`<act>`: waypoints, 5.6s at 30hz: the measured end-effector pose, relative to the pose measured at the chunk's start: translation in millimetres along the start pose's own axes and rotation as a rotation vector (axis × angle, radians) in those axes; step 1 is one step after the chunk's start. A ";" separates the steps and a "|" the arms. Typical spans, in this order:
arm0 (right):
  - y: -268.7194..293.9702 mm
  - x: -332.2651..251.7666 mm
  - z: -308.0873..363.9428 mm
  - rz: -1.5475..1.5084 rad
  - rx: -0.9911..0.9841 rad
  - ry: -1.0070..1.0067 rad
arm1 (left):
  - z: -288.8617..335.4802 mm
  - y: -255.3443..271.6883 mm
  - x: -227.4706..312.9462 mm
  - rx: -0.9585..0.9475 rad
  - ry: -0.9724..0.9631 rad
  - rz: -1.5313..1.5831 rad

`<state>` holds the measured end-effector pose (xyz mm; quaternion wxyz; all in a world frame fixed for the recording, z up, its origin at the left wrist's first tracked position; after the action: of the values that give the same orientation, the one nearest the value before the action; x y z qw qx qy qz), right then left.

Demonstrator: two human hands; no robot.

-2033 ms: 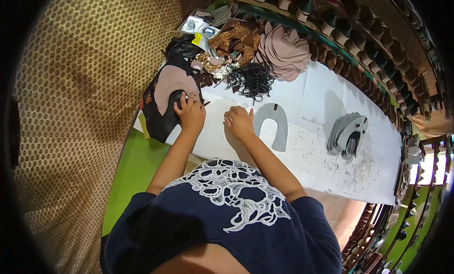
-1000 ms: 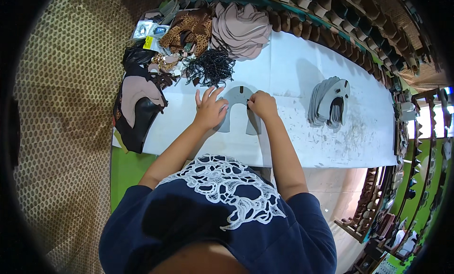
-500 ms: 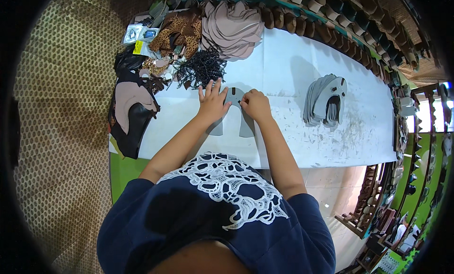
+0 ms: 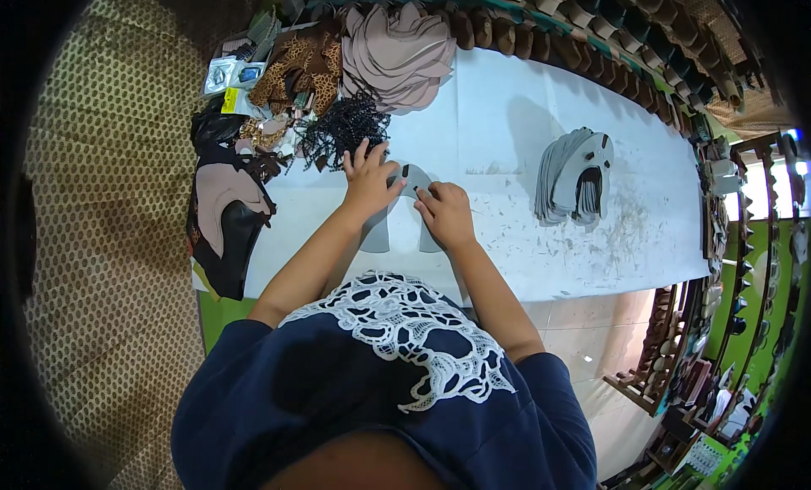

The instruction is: The recorder is stacking and organizing shoe insoles onto a vertical metal alignment pin on a workbench.

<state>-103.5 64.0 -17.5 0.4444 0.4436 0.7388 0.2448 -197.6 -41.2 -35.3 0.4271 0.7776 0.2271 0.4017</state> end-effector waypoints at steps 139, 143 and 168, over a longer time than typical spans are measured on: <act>-4.2 -9.6 -1.1 0.223 0.093 -0.019 | 19.6 -32.2 -8.4 -0.135 0.262 0.145; -3.8 -5.3 6.9 0.228 0.024 -0.091 | 20.2 -32.9 -6.2 -0.183 0.246 0.140; 10.4 0.6 27.5 0.187 -0.018 -0.178 | 51.5 -6.9 44.8 -0.050 -0.120 -0.027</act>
<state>-75.0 68.7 -23.3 0.4874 0.5266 0.6495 0.2516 -129.8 -31.2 -37.9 0.4645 0.7864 0.2015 0.3539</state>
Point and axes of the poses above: each hand's wrist, its own z-axis away from the middle knuckle, its own y-axis out of the back of the hand, x = y × z, the point moved 10 cm from there along -z, towards the middle knuckle, and after that the axes turned 6 degrees about x, right-handed, at the moved point
